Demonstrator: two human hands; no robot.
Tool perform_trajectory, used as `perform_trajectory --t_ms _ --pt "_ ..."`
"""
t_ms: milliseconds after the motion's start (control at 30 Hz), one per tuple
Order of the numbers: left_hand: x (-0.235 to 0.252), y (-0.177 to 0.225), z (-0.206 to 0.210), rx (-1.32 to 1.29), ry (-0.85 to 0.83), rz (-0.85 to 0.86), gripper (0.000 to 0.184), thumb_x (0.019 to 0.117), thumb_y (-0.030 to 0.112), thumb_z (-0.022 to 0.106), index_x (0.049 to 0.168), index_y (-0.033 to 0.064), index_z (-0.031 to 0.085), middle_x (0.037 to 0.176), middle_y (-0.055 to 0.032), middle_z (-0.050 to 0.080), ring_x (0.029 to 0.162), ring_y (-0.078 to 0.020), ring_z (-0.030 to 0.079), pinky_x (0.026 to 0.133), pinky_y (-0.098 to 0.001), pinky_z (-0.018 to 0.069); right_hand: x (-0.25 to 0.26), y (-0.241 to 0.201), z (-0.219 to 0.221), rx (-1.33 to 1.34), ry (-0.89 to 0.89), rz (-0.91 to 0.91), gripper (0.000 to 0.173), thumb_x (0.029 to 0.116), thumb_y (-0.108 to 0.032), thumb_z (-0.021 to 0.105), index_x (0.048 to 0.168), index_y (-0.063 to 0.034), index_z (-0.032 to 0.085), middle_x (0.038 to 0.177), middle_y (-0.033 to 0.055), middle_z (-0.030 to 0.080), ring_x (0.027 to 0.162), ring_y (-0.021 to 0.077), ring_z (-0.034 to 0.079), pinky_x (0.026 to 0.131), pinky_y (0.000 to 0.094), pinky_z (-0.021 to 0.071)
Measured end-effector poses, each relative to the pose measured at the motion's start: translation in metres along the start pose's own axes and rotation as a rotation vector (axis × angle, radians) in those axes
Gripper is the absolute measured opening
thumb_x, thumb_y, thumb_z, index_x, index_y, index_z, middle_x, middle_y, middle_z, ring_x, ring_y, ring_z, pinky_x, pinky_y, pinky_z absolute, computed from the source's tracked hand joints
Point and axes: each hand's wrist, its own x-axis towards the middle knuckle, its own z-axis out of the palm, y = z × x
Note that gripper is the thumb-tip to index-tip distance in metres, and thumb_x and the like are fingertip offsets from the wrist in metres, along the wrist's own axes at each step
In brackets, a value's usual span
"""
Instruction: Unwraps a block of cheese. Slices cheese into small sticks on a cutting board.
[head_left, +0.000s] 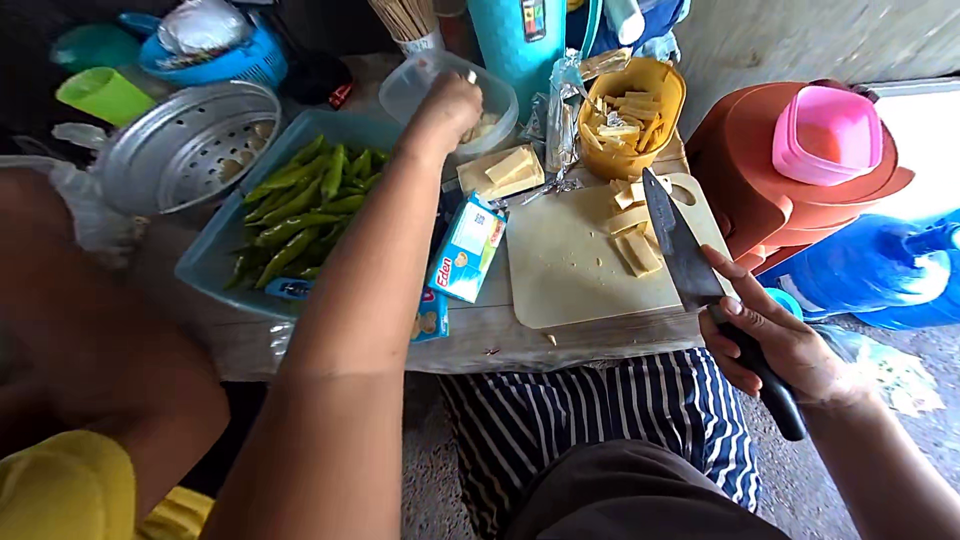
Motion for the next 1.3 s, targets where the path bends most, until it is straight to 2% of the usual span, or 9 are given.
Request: perform_trajectory --t_ms 233,367,467,600,733,933,1067,1200,1300 --pt "-0.008 0.017 -0.01 0.156 -0.019 0.069 0.05 0.1141 0.026 0.026 0.147 -0.0048 0.047 0.154 -0.0278 0.042 0.147 -0.0397 0.036 0.117 -0.059 0.0273 -0.01 -0.004 -0.011 -0.028 0.037 -0.039 0.053 0.1079 -0.03 0.04 0.158 -0.0346 0.023 0.072 -0.0035 0.057 0.043 0.0027 0.052 0.037 0.0157 0.0462" --pt "-0.032 0.032 -0.002 0.18 0.108 0.247 0.047 0.1113 0.029 0.036 0.137 -0.0045 0.057 0.141 -0.03 0.054 0.137 -0.0421 0.047 0.113 -0.0596 0.0337 -0.014 -0.012 -0.02 -0.033 0.095 -0.083 0.05 0.1087 -0.031 0.039 0.157 -0.0371 0.026 0.072 -0.0022 0.057 0.042 0.004 0.052 0.038 0.0169 0.0473" --pt "-0.076 0.048 0.029 0.236 -0.066 0.471 0.04 0.1089 0.027 0.045 0.13 -0.0028 0.063 0.127 -0.026 0.064 0.122 -0.0384 0.059 0.106 -0.0589 0.0416 -0.015 -0.017 -0.023 -0.049 0.132 -0.124 0.051 0.1089 -0.028 0.035 0.158 -0.0379 0.024 0.071 -0.0017 0.056 0.042 0.0046 0.051 0.037 0.0171 0.047" --pt "-0.105 0.052 0.087 0.365 -0.171 0.606 0.035 0.1036 0.032 0.059 0.109 0.0009 0.074 0.112 -0.02 0.069 0.118 -0.0383 0.059 0.103 -0.0595 0.0394 -0.018 -0.02 -0.02 -0.044 0.138 -0.171 0.049 0.1097 -0.03 0.035 0.157 -0.038 0.025 0.069 -0.0009 0.055 0.041 0.0054 0.051 0.036 0.0174 0.0467" --pt "-0.105 0.053 0.116 0.438 -0.174 0.547 0.049 0.0997 0.047 0.063 0.122 0.0033 0.071 0.126 -0.0198 0.064 0.127 -0.0388 0.052 0.107 -0.0573 0.0348 -0.024 -0.014 -0.02 -0.04 0.12 -0.171 0.048 0.1097 -0.032 0.038 0.156 -0.0388 0.027 0.071 -0.0005 0.056 0.042 0.0051 0.052 0.037 0.0173 0.048" --pt "-0.111 0.055 0.133 0.426 -0.118 0.631 0.029 0.0963 0.024 0.071 0.12 0.0068 0.071 0.129 -0.0198 0.061 0.127 -0.0391 0.051 0.107 -0.0566 0.0338 -0.029 -0.008 -0.022 -0.032 0.141 -0.162 0.049 0.1094 -0.031 0.038 0.156 -0.0388 0.028 0.07 -0.0002 0.054 0.041 0.005 0.051 0.037 0.0171 0.0467" --pt "-0.117 0.042 0.14 0.324 -0.005 0.821 0.019 0.0952 0.012 0.068 0.111 0.0019 0.069 0.106 -0.0176 0.071 0.111 -0.0372 0.063 0.102 -0.0572 0.0361 -0.029 -0.008 -0.022 -0.04 0.132 -0.173 0.049 0.1093 -0.032 0.038 0.156 -0.0389 0.027 0.07 -0.0006 0.055 0.041 0.0052 0.052 0.037 0.0175 0.0471" --pt "-0.131 0.04 0.099 0.083 -0.278 0.732 0.025 0.0975 0.013 0.066 0.118 -0.0017 0.066 0.108 -0.0161 0.071 0.101 -0.0239 0.069 0.094 -0.043 0.0545 -0.031 -0.008 -0.025 -0.04 0.119 -0.187 0.05 0.1096 -0.031 0.039 0.157 -0.038 0.026 0.07 -0.0004 0.054 0.042 0.006 0.052 0.037 0.0178 0.0475" --pt "-0.138 0.025 0.064 0.009 -0.599 0.597 0.017 0.0935 0.011 0.071 0.11 0.0051 0.072 0.094 -0.0032 0.07 0.081 -0.0061 0.064 0.075 -0.0246 0.0544 -0.033 -0.007 -0.025 -0.041 0.141 -0.149 0.049 0.11 -0.028 0.035 0.157 -0.0381 0.025 0.069 0.0 0.055 0.042 0.0065 0.052 0.037 0.018 0.0475"
